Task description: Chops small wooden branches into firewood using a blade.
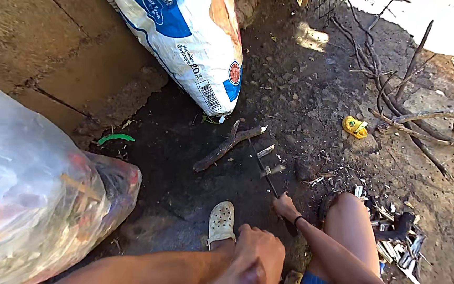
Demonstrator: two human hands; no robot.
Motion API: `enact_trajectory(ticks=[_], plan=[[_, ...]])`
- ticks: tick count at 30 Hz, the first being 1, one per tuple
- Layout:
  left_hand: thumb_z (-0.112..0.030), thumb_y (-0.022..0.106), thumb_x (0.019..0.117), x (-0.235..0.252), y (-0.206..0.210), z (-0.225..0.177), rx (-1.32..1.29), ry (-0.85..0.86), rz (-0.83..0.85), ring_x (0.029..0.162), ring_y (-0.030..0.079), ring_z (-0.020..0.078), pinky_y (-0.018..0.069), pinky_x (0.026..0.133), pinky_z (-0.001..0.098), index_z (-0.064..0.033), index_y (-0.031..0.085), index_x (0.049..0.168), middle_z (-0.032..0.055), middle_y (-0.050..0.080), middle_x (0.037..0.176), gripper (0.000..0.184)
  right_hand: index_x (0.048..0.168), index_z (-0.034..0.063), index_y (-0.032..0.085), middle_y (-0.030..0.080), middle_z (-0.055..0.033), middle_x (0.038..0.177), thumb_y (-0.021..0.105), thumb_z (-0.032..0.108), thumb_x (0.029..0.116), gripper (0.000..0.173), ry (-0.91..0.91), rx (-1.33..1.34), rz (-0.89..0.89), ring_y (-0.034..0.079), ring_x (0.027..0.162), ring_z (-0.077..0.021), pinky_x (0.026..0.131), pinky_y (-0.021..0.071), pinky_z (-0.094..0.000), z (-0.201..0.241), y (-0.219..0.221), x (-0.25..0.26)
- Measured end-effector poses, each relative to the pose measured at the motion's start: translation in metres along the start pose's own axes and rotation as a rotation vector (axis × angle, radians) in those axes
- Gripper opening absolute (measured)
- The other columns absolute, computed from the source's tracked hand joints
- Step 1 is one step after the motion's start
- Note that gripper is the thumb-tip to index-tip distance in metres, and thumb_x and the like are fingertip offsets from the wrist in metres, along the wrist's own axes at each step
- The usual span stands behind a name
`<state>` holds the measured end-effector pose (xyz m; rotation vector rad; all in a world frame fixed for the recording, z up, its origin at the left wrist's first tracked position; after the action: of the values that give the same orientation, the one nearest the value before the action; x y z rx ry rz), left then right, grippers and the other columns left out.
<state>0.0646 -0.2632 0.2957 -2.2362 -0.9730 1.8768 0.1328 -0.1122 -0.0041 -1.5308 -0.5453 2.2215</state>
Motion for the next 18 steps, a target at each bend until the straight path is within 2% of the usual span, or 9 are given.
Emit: enact_trajectory(ticks=[3,5,9,12,13,14,15,16,18], plan=[[-0.025,0.046,0.1092,0.004,0.012,0.009,0.009,-0.072,0.042,0.115,0.064,0.0411,0.0478,0.094,0.0591,-0.0006,0.062,0.128,0.0225,0.067,0.119,0.035,0.105,0.0040,0.064,0.065,-0.0101,0.084,0.048,0.037,0.1039,0.036,0.063,-0.034,0.023,0.066,0.067,-0.0194,0.064,0.0557,-0.0401,-0.005,-0.002,0.010],[-0.026,0.046,0.1087,0.007,0.020,0.019,-0.024,-0.100,0.033,0.113,0.065,0.0405,0.0484,0.094,0.0590,-0.0022,0.063,0.128,0.0218,0.068,0.118,0.035,0.102,0.0052,0.064,0.064,-0.0071,0.079,0.047,0.039,0.1044,0.038,0.062,-0.019,0.031,0.064,0.062,-0.0162,0.059,0.0543,-0.0361,-0.001,-0.007,0.008],[-0.033,0.044,0.1103,0.017,0.031,0.044,-0.058,-0.154,0.102,0.120,0.063,0.0411,0.0477,0.098,0.0598,-0.0043,0.058,0.136,0.0229,0.066,0.126,0.041,0.100,0.0068,0.061,0.059,-0.0035,0.068,0.049,0.040,0.1042,0.036,0.057,0.183,0.089,0.059,0.051,-0.0127,0.050,0.0507,-0.0305,0.011,-0.009,-0.006],[-0.035,0.048,0.1091,0.032,0.046,0.068,-0.043,-0.216,0.156,0.123,0.062,0.0414,0.0495,0.098,0.0601,-0.0058,0.055,0.140,0.0230,0.064,0.131,0.043,0.102,0.0067,0.060,0.059,-0.0031,0.069,0.047,0.039,0.1057,0.035,0.003,0.229,0.157,0.060,0.053,-0.0131,0.051,0.0517,-0.0303,0.036,-0.018,-0.037],[-0.035,0.052,0.1078,0.040,0.050,0.077,-0.047,-0.241,0.196,0.125,0.060,0.0424,0.0488,0.100,0.0613,-0.0067,0.052,0.145,0.0238,0.062,0.134,0.047,0.101,0.0063,0.063,0.062,-0.0050,0.075,0.047,0.040,0.1059,0.038,-0.031,0.133,0.124,0.063,0.060,-0.0153,0.057,0.0535,-0.0338,0.046,-0.028,-0.052],[-0.035,0.057,0.1053,0.051,0.053,0.085,-0.036,-0.274,0.236,0.126,0.059,0.0435,0.0479,0.101,0.0629,-0.0066,0.051,0.147,0.0247,0.062,0.135,0.051,0.103,0.0052,0.066,0.066,-0.0092,0.087,0.047,0.040,0.1058,0.040,-0.060,0.031,0.089,0.068,0.075,-0.0201,0.068,0.0553,-0.0406,0.054,-0.041,-0.067],[-0.035,0.062,0.1016,0.064,0.051,0.091,-0.008,-0.317,0.272,0.126,0.059,0.0444,0.0472,0.101,0.0645,-0.0056,0.053,0.145,0.0253,0.062,0.134,0.054,0.107,0.0035,0.068,0.069,-0.0144,0.102,0.049,0.040,0.1054,0.041,-0.083,-0.041,0.057,0.070,0.095,-0.0264,0.081,0.0557,-0.0483,0.059,-0.055,-0.080],[-0.034,0.068,0.0977,0.082,0.046,0.094,0.027,-0.364,0.284,0.125,0.059,0.0457,0.0462,0.101,0.0662,-0.0029,0.056,0.141,0.0263,0.063,0.132,0.054,0.110,0.0028,0.068,0.070,-0.0170,0.112,0.050,0.041,0.1044,0.042,-0.104,-0.087,0.018,0.069,0.108,-0.0301,0.089,0.0545,-0.0525,0.060,-0.067,-0.089],[-0.031,0.076,0.0902,0.131,0.029,0.098,0.034,-0.445,0.151,0.121,0.061,0.0469,0.0470,0.098,0.0678,0.0024,0.065,0.127,0.0277,0.064,0.129,0.051,0.107,0.0031,0.068,0.070,-0.0176,0.112,0.052,0.043,0.1022,0.043,-0.140,-0.103,-0.052,0.068,0.111,-0.0321,0.089,0.0539,-0.0541,0.056,-0.092,-0.101]])
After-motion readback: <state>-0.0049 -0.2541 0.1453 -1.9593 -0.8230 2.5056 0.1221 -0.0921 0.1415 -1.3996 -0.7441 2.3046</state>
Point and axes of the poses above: each hand's wrist, its own x-axis towards the middle knuckle, its own y-axis out of the palm, z = x × y, the point moved 1 cm from there along x, towards the middle knuckle
